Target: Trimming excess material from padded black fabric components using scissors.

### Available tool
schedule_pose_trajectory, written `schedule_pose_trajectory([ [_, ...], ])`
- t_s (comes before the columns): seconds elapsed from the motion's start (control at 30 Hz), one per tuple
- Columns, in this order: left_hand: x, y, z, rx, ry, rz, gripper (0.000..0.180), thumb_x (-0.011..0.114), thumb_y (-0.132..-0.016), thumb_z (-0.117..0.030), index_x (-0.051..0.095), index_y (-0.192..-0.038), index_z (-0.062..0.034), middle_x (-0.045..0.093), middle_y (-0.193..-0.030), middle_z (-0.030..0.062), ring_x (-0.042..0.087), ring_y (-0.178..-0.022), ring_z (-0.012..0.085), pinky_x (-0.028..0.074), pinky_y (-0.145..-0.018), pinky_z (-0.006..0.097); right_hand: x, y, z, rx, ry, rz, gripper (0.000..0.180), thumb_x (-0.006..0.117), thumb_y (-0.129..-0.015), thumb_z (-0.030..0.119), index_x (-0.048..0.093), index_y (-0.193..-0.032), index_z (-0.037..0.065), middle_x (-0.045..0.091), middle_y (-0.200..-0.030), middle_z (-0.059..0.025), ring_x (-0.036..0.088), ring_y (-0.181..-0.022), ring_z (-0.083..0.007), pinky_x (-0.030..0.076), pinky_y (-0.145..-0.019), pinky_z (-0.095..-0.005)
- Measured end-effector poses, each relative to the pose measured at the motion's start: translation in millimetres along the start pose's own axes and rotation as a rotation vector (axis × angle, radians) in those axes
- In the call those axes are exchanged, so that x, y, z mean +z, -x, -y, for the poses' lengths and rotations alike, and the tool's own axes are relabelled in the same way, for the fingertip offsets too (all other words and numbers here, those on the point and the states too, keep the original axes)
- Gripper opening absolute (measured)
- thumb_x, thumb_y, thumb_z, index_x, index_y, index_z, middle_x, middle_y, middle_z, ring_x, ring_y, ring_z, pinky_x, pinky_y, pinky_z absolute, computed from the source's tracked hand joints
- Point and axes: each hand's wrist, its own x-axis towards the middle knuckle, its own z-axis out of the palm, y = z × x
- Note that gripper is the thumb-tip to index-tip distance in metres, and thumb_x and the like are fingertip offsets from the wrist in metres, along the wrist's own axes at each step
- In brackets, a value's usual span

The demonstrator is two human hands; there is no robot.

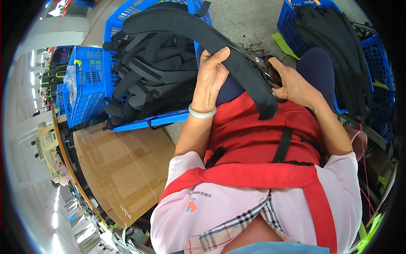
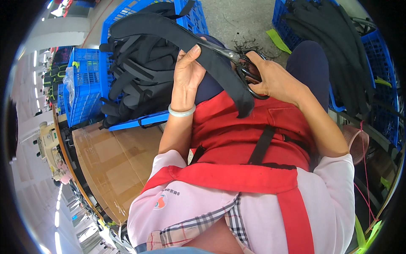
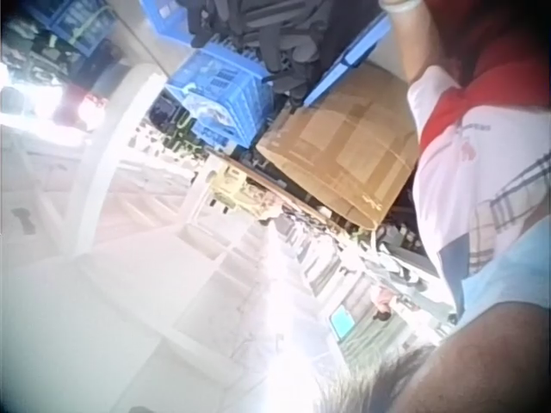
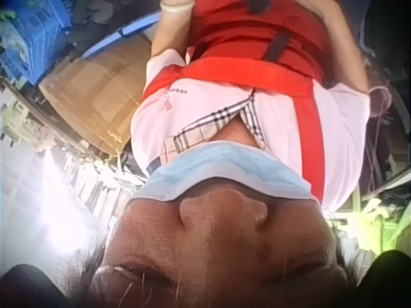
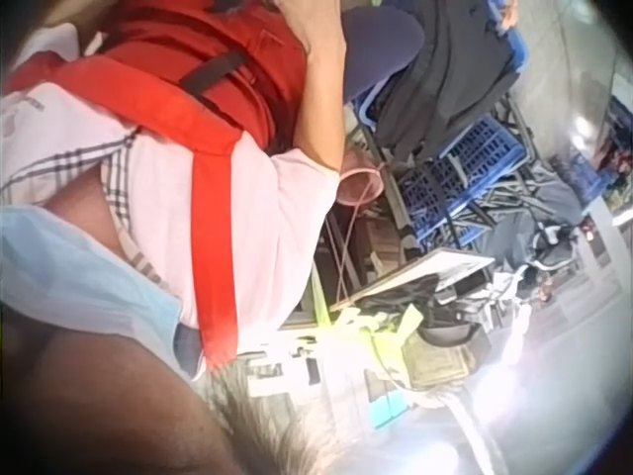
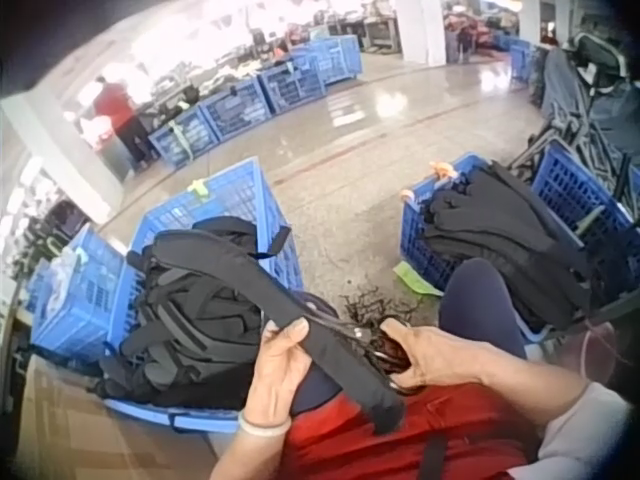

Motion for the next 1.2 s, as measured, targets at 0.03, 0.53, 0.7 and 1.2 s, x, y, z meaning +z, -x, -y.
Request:
schedule_pose_trajectory([
  [0.03,0.8,0.2,-0.2,0.001,0.018,-0.003,0.016,0.069,-0.081,0.005,0.067,-0.092,-0.0053,0.068,-0.091,0.0066,0.065,-0.085,0.0197,0.054,-0.083,0.035,-1.5,3.1,0.7,0.001,-0.001,0.0,0.048,0.066,-0.076,0.013,0.039,-0.114,0.001,0.056,-0.074,-0.0209,0.055,-0.069,-0.0383,0.042,-0.064,-0.0435],
  [0.53,-2.6,2.3,2.3,-0.003,0.001,0.034,0.018,0.068,-0.081,0.007,0.068,-0.094,-0.0054,0.068,-0.097,0.0068,0.065,-0.09,0.0189,0.053,-0.085,0.035,9.4,-6.2,2.2,-0.061,0.033,-0.002,0.042,0.066,-0.077,0.008,0.042,-0.111,-0.002,0.059,-0.083,-0.0264,0.057,-0.084,-0.0461,0.043,-0.071,-0.0466],
  [0.7,-3.8,1.7,4.5,-0.003,-0.031,0.069,0.018,0.067,-0.081,0.007,0.068,-0.094,-0.0051,0.069,-0.094,0.0065,0.066,-0.088,0.0186,0.054,-0.084,0.035,6.6,-6.1,6.1,-0.079,0.064,-0.109,0.035,0.067,-0.079,0.006,0.045,-0.105,-0.003,0.059,-0.081,-0.0273,0.058,-0.084,-0.045,0.044,-0.071,-0.045],
  [1.2,3.3,-1.8,4.3,0.021,-0.093,0.044,0.013,0.067,-0.083,0.006,0.067,-0.092,-0.0034,0.068,-0.091,0.0073,0.066,-0.083,0.0174,0.055,-0.08,0.033,-44.1,-13.7,3.7,-0.141,0.052,0.141,0.046,0.069,-0.083,0.035,0.052,-0.109,0.001,0.055,-0.081,-0.0141,0.055,-0.073,-0.0223,0.045,-0.066,-0.0344],
])
